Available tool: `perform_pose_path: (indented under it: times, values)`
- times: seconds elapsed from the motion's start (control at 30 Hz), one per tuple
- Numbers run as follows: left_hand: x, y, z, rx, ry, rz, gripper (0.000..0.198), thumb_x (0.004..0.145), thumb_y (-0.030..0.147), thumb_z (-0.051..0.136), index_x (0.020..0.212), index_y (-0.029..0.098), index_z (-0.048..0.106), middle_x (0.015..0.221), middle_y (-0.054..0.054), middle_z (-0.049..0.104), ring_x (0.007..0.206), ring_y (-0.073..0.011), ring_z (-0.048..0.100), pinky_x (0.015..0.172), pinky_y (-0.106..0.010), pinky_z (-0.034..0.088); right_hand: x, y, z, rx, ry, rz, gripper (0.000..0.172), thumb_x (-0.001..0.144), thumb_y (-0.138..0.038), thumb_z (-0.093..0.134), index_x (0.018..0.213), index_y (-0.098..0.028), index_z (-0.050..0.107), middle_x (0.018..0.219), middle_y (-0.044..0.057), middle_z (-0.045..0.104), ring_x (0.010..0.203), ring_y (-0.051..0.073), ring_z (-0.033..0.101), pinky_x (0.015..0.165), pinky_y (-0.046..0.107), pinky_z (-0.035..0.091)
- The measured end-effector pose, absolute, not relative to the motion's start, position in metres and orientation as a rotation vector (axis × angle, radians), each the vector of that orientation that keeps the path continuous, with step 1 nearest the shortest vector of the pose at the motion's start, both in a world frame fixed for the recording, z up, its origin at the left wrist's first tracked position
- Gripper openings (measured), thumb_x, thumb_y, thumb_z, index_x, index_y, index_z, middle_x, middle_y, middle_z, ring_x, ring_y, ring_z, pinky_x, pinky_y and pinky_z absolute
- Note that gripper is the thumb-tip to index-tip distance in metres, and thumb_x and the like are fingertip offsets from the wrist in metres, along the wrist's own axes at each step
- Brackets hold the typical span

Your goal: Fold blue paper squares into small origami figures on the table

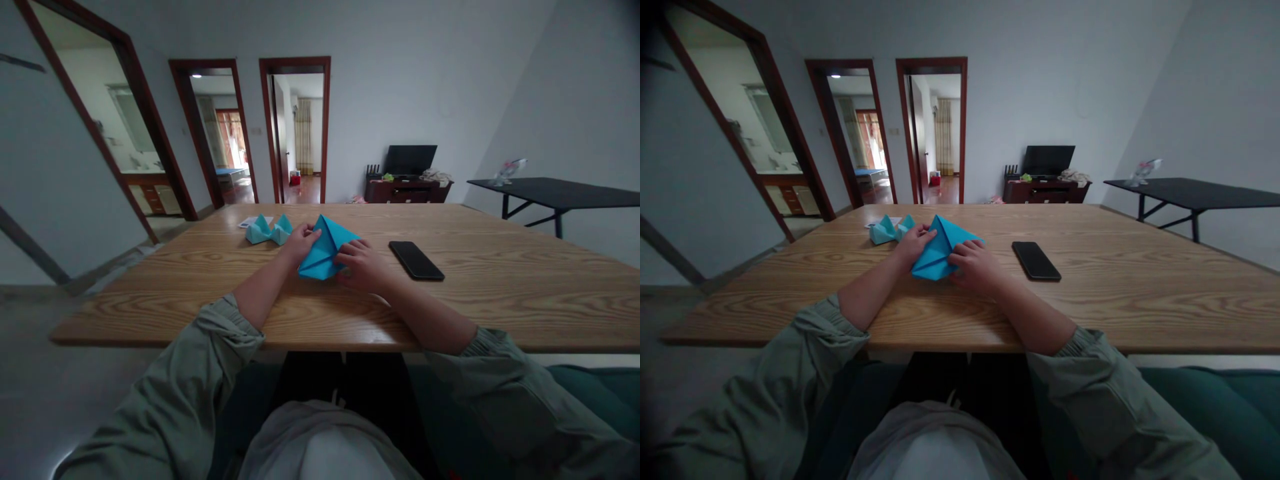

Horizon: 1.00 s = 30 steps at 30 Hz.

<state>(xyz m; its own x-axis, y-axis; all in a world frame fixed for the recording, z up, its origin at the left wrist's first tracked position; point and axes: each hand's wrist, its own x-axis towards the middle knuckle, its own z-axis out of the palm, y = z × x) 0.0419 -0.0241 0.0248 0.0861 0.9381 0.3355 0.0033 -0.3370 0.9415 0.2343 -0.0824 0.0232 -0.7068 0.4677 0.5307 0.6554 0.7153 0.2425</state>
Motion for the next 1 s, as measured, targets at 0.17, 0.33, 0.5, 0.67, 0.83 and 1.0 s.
perform_pose_path:
  times: [0.17,0.33,0.5,0.67,0.83,1.0]
  values:
    - [0.039,-0.027,0.029,1.442,0.98,1.387,0.019,0.081,0.033,0.06,0.09,0.018,0.053,0.07,0.002,0.058,0.063,-0.0115,0.054,0.061,-0.023,0.043,0.235,-0.081,0.022,-0.83,-2.436,-0.381,0.02,0.084,-0.032,0.055,0.092,-0.02,0.068,0.088,0.008,0.062,0.086,0.022,0.054,0.083,0.037,0.038]
    - [0.041,-0.029,0.031,1.446,1.002,1.483,0.017,0.085,0.034,0.056,0.09,0.019,0.051,0.072,0.002,0.056,0.065,-0.0113,0.053,0.061,-0.022,0.043,0.227,-0.082,0.017,-0.85,-2.404,-0.288,0.021,0.088,-0.031,0.051,0.095,-0.019,0.067,0.087,0.007,0.063,0.083,0.021,0.056,0.077,0.034,0.041]
    - [0.043,-0.024,0.031,1.462,1.041,1.519,0.018,0.086,0.035,0.055,0.089,0.019,0.049,0.07,0.003,0.054,0.065,-0.0116,0.052,0.06,-0.022,0.041,0.212,-0.093,0.015,-0.767,-2.497,-0.269,0.031,0.083,-0.028,0.056,0.113,-0.021,0.063,0.092,0.007,0.063,0.088,0.021,0.055,0.079,0.034,0.041]
    - [0.041,-0.024,0.03,1.485,1.08,1.55,0.022,0.085,0.039,0.057,0.089,0.019,0.05,0.074,0.002,0.055,0.068,-0.012,0.052,0.064,-0.023,0.042,0.208,-0.098,0.015,-0.647,-2.612,-0.345,0.028,0.083,-0.027,0.057,0.109,-0.025,0.067,0.09,0.006,0.061,0.084,0.021,0.053,0.079,0.035,0.039]
    - [0.041,-0.027,0.03,1.459,1.05,1.529,0.016,0.087,0.034,0.054,0.09,0.019,0.049,0.073,0.002,0.056,0.067,-0.0121,0.053,0.063,-0.023,0.042,0.219,-0.081,0.013,-0.785,-2.369,-0.169,0.015,0.085,-0.025,0.054,0.076,-0.02,0.065,0.074,0.004,0.059,0.075,0.018,0.053,0.072,0.031,0.04]
    - [0.043,-0.027,0.029,1.501,0.976,1.473,0.018,0.087,0.035,0.054,0.092,0.019,0.048,0.07,0.002,0.058,0.063,-0.0118,0.054,0.058,-0.022,0.042,0.248,-0.042,0.007,-1.129,-1.712,-0.162,0.024,0.076,-0.039,0.064,0.084,-0.018,0.058,0.086,0.008,0.058,0.08,0.022,0.055,0.073,0.036,0.044]
